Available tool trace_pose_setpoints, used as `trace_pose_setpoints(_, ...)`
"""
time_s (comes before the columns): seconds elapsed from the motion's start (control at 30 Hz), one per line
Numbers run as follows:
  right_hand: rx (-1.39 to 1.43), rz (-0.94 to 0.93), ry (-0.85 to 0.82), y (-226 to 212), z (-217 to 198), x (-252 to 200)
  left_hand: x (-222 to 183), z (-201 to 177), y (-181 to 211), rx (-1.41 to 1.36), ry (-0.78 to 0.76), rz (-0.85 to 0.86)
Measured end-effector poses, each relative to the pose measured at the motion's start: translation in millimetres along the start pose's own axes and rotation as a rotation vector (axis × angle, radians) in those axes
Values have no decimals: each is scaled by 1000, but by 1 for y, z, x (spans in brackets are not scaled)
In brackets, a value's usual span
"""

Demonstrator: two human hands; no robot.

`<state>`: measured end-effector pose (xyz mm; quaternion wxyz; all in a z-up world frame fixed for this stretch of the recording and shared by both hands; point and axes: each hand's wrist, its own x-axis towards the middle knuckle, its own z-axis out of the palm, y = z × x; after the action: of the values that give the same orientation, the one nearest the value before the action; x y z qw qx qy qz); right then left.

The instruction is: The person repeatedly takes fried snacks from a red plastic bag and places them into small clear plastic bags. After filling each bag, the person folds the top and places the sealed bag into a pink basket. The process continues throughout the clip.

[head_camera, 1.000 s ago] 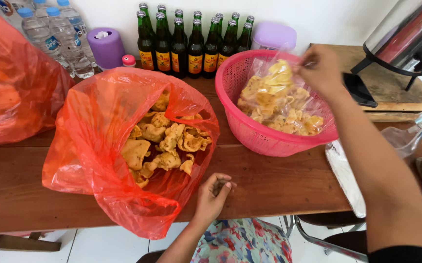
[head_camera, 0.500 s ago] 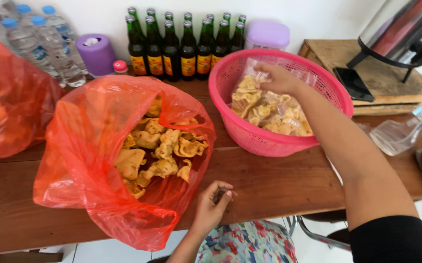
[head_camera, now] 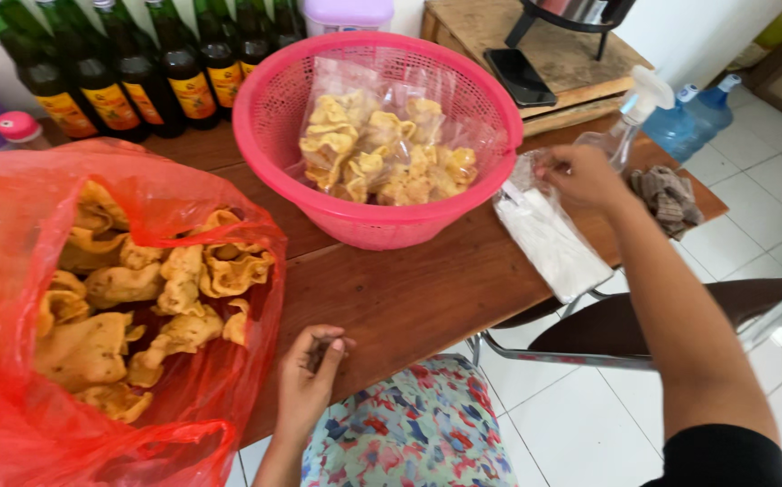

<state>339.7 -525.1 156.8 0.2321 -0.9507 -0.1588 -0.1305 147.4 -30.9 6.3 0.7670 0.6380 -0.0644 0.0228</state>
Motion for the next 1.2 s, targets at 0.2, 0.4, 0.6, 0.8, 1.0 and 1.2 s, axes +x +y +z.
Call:
trace_pose_setpoints(0.2,-350,58,-99,92,68,9,1,0,1,6,25,12)
trace_pose_setpoints(0.4,-312,211,-285,104,74,31,2,1,9,51,40,6)
trace_pose_setpoints(0.6,114,347,-153,102,63,32,3,1,12,59,50,-24)
trace_pose_setpoints(0.8,-126,206,-122,105,48,32,4,1,10,66,52,-19)
trace_pose_setpoints(1.0,16,103,258,91,45,24,3,-2,6,81,39,-11)
trace_pose_setpoints(1.2,237,-7,1117,11,-21,29,4,-2,4,31,33,24)
